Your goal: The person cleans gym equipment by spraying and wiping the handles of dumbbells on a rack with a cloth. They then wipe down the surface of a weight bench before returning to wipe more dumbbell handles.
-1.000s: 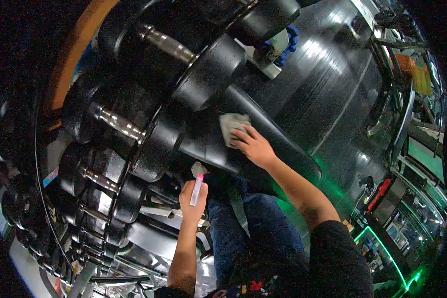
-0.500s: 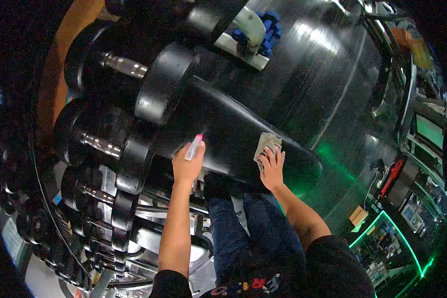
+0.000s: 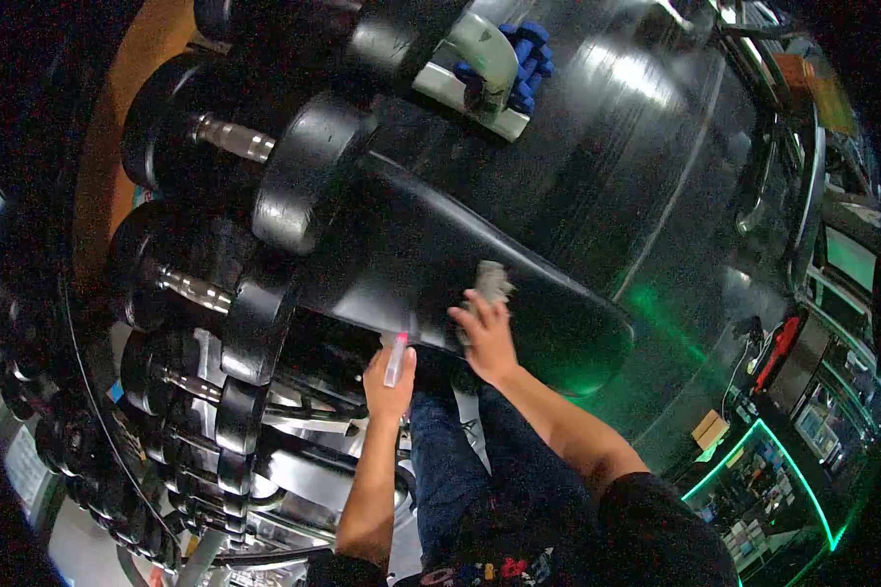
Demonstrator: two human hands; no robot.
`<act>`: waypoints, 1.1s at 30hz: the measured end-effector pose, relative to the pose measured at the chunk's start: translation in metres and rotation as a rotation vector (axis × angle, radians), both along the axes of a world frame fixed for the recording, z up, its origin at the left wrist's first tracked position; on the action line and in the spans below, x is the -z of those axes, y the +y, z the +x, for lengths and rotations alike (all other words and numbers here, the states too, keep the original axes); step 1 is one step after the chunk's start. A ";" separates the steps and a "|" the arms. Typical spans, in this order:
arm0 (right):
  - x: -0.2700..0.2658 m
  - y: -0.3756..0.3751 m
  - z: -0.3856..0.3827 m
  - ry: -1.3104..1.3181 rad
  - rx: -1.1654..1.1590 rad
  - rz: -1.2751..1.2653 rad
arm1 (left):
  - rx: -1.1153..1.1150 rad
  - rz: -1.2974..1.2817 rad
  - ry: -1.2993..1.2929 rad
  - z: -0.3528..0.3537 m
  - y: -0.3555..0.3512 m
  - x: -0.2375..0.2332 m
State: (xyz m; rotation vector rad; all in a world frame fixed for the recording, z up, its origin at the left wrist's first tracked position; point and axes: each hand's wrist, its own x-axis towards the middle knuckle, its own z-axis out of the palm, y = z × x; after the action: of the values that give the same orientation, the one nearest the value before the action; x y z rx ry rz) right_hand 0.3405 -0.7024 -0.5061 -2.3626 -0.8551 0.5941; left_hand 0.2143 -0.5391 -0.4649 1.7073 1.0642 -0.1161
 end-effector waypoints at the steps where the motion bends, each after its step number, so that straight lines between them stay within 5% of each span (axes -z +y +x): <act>1: -0.002 0.021 0.004 0.008 -0.082 0.048 | 0.029 0.039 -0.008 -0.017 -0.008 0.011; 6: 0.028 0.146 0.071 -0.273 -0.328 0.132 | 0.085 0.060 0.002 -0.046 -0.030 -0.005; 10: 0.040 0.225 0.124 -0.291 -0.073 0.000 | -0.036 -0.132 -0.013 -0.045 -0.031 -0.017; 13: 0.045 0.221 0.126 -0.200 -0.100 -0.004 | 0.005 -0.024 -0.031 -0.043 -0.020 -0.024; 15: 0.024 0.185 0.106 -0.194 -0.088 0.171 | -0.018 -0.019 -0.048 -0.044 -0.014 -0.029; 22: 0.001 0.042 -0.017 -0.148 -0.497 -0.223 | -0.061 -0.012 -0.099 -0.075 0.002 -0.031; 27: 0.013 0.139 -0.035 -0.244 -0.442 -0.070 | -0.116 -0.066 -0.080 -0.109 -0.001 -0.001; 31: 0.032 0.232 -0.063 -0.273 -0.489 -0.114 | -0.137 0.216 -0.156 -0.106 -0.005 0.006; 33: 0.037 0.243 -0.070 -0.324 -0.551 -0.133 | -0.148 -0.104 -0.229 -0.118 0.000 0.012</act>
State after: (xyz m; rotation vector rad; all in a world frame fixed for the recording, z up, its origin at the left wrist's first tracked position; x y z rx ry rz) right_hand 0.2707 -0.4591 -0.5431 -2.3736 -1.6891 0.4892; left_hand 0.0963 -0.5393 -0.4772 1.5034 0.9920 0.1147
